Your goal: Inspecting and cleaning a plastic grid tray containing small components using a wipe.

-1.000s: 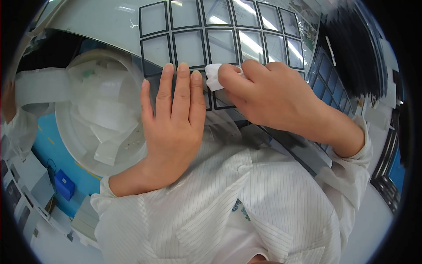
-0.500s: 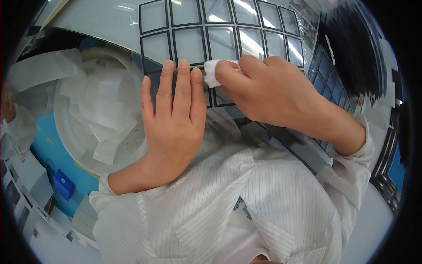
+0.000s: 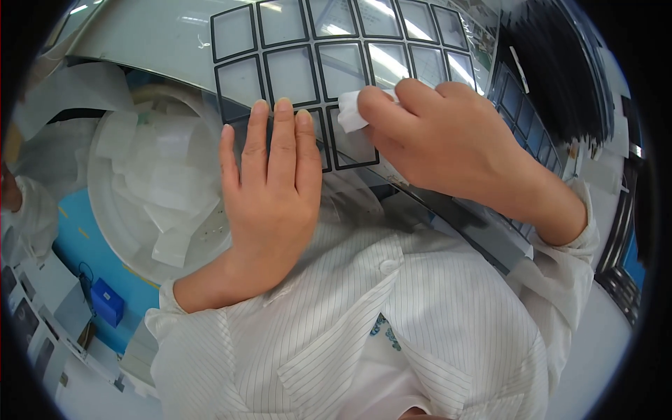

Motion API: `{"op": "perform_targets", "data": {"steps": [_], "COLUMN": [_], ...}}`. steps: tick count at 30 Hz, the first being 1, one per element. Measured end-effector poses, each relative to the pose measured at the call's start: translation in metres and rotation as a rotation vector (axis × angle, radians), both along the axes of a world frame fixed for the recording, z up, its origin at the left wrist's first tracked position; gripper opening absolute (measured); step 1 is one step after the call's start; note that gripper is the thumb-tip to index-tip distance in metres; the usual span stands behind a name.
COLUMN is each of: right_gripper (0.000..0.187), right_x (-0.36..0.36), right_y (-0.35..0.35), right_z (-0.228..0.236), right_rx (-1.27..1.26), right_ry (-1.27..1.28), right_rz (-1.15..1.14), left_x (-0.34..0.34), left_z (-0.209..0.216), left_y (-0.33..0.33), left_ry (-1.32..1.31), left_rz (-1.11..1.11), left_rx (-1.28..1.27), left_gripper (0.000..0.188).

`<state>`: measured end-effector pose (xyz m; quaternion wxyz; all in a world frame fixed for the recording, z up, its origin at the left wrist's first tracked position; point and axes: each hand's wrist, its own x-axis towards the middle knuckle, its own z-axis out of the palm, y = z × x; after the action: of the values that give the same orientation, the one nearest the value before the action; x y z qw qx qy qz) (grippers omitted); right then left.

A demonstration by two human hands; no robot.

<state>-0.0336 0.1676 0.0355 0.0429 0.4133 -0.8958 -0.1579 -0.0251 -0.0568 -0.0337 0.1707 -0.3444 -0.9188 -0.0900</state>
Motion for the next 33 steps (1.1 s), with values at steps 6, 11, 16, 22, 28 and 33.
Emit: {"op": "perform_targets", "data": {"steps": [6,11,16,22,28,33], "right_gripper": [0.012,0.02,0.025,0.028,0.026,0.023], "right_x": [0.002,-0.011,-0.03,-0.055,-0.079,-0.087], "right_y": [0.005,0.006,-0.001,-0.018,-0.028,-0.03], "right_z": [-0.009,-0.002,-0.017,-0.017,0.019,0.022], "right_rx": [-0.326,-0.505,-0.876,-0.769,-0.578,-0.532], "right_ry": [-0.074,-0.296,-0.527,-0.669,-1.022,-1.083], "right_rz": [-0.167,-0.222,-0.327,-0.396,-0.523,-0.527], "left_x": [-0.002,-0.002,0.001,0.011,0.013,0.01], "left_z": [0.002,0.001,0.0,-0.008,-0.007,-0.006], "left_y": [0.003,-0.002,-0.003,-0.002,0.001,0.0], "left_ry": [0.011,0.022,0.132,0.157,0.097,0.081], "left_rz": [-0.003,-0.007,-0.002,-0.005,0.035,0.028], "left_rx": [-0.015,-0.007,0.034,0.026,-0.006,-0.017], "left_gripper": [0.05,0.051,0.023,0.023,0.042,0.043]}}
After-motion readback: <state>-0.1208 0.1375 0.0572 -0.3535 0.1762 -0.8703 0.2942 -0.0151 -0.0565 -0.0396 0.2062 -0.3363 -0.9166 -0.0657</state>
